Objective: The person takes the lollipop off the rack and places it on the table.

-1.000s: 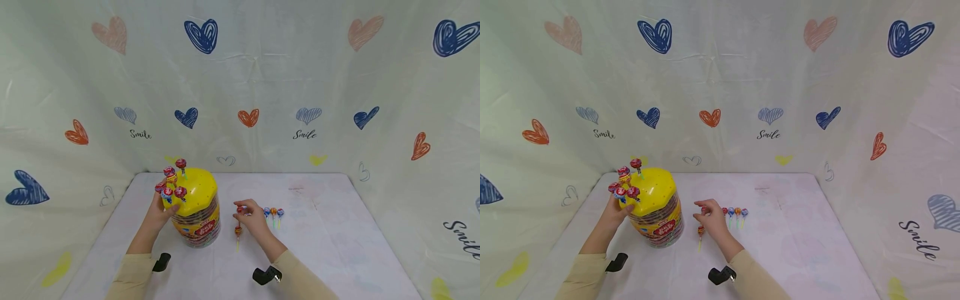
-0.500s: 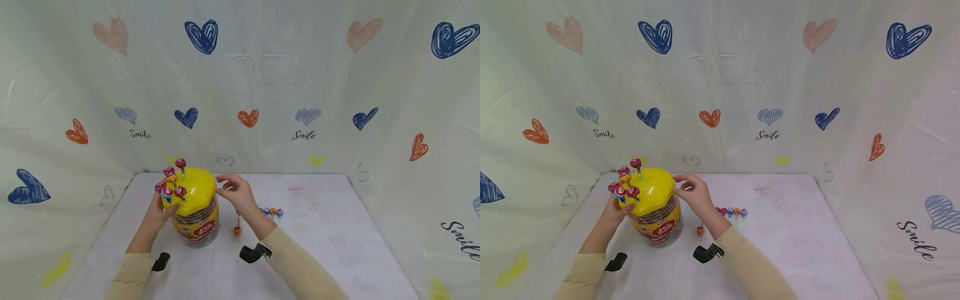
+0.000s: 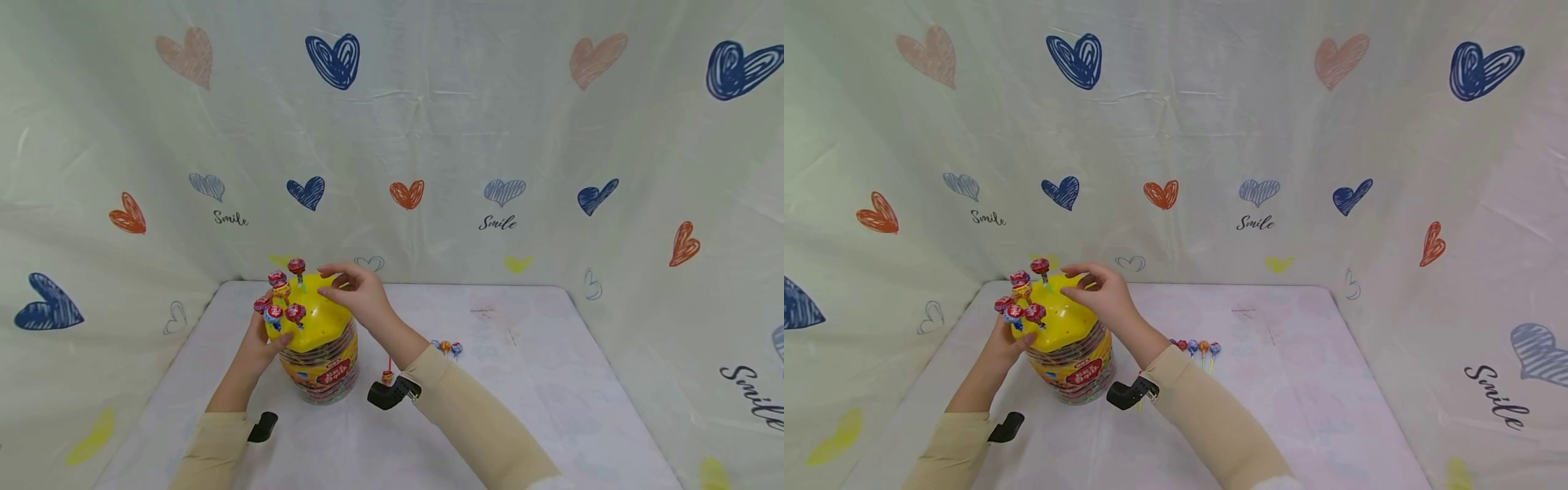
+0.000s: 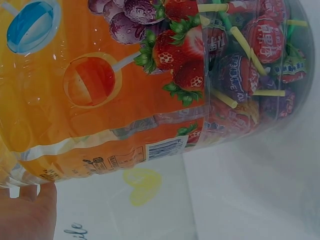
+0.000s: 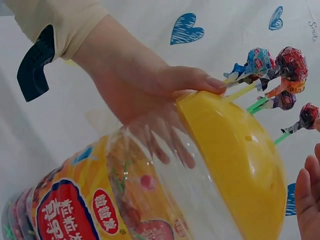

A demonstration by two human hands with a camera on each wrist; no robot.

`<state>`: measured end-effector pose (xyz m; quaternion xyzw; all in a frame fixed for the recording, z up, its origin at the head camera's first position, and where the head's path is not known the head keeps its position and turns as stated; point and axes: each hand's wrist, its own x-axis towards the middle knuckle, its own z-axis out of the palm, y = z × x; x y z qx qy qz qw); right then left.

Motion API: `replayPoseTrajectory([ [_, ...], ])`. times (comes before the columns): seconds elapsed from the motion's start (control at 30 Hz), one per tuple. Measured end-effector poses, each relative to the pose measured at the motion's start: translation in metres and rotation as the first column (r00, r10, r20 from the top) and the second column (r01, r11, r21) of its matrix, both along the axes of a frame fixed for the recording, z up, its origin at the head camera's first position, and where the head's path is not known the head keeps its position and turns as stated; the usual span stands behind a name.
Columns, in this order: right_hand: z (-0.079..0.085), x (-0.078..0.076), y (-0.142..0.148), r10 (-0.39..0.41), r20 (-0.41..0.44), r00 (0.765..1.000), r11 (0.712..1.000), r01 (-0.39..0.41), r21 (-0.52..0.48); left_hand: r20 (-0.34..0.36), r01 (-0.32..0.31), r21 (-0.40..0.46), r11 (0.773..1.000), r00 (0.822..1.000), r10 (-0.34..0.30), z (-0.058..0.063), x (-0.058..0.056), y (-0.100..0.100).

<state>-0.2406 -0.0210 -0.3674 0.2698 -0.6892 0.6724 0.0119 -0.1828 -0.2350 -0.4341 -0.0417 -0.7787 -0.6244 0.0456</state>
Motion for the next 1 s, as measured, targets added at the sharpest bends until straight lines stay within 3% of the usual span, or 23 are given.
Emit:
replayPoseTrajectory([
  [0.37,0.012,-0.008,-0.016,0.087,0.027,0.996,0.996,-0.086,-0.041,-0.002,0.006,0.008,1.0,1.0,-0.006,-0.001,-0.001,0.001],
  [0.57,0.015,-0.008,-0.022,0.165,-0.012,0.986,0.986,-0.165,-0.028,-0.005,0.004,0.04,0.999,1.0,-0.003,-0.001,-0.001,0.0],
  [1.0,0.018,-0.007,-0.023,0.188,0.043,0.981,0.981,-0.186,-0.05,0.001,0.007,0.048,0.999,1.0,-0.007,0.001,0.0,0.001],
])
